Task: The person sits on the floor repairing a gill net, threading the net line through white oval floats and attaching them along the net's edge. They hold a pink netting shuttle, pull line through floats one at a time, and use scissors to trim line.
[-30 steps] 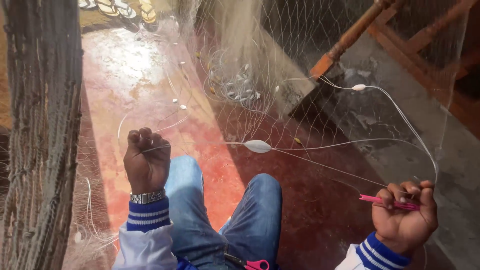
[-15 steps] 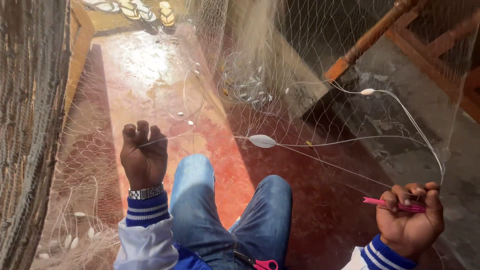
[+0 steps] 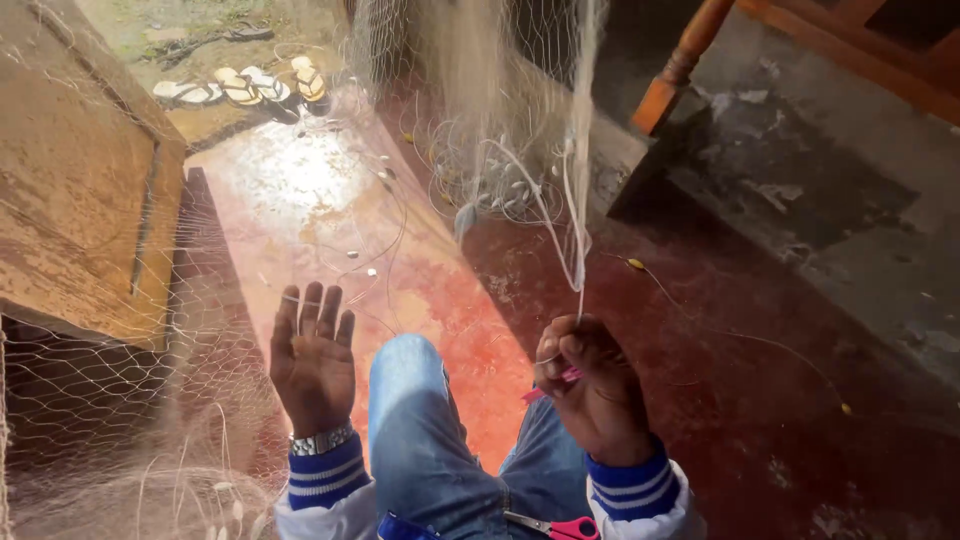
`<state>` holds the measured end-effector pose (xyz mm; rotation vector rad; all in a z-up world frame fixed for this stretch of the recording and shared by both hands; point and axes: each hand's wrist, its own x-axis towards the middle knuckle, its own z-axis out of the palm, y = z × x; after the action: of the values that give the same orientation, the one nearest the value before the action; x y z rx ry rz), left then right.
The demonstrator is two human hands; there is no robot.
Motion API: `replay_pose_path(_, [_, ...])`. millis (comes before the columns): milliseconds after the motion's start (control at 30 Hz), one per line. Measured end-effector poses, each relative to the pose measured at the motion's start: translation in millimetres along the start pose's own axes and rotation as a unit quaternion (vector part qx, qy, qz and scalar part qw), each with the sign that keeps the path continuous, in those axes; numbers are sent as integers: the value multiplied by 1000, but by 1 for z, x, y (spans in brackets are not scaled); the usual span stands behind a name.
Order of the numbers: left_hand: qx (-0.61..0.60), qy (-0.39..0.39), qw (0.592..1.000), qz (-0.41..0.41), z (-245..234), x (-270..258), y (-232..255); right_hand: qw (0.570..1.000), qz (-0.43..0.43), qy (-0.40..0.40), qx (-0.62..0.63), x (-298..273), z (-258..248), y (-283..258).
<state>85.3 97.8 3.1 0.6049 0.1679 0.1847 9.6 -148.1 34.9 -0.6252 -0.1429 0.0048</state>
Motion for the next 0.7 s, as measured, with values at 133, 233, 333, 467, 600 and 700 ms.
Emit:
replay_pose_path(133, [16,-40,999,-31,-8,-12,-47,998,33,38,-41,4,23,27])
replay_pose_path(233, [84,-58,988,-113,3,-27,-68,997,15,-6,-70,4,40,38])
replay_pose_path(333, [341,-214,905,-139,21,-40,-81,991,45,-7,-123,-1,58,43])
replay_pose_path(467, [346,-348,867,-91,42,-32,-108,974,44,-61,-216,-15,83,55])
replay_pose_path(600, [366,-345,864,15,75,3,-120,895,-58,-197,-396,-30,107,49])
replay_pose_path(700, [355,-311,880,61,84,51,-138,787,-131,-312,-516,-39,104,53])
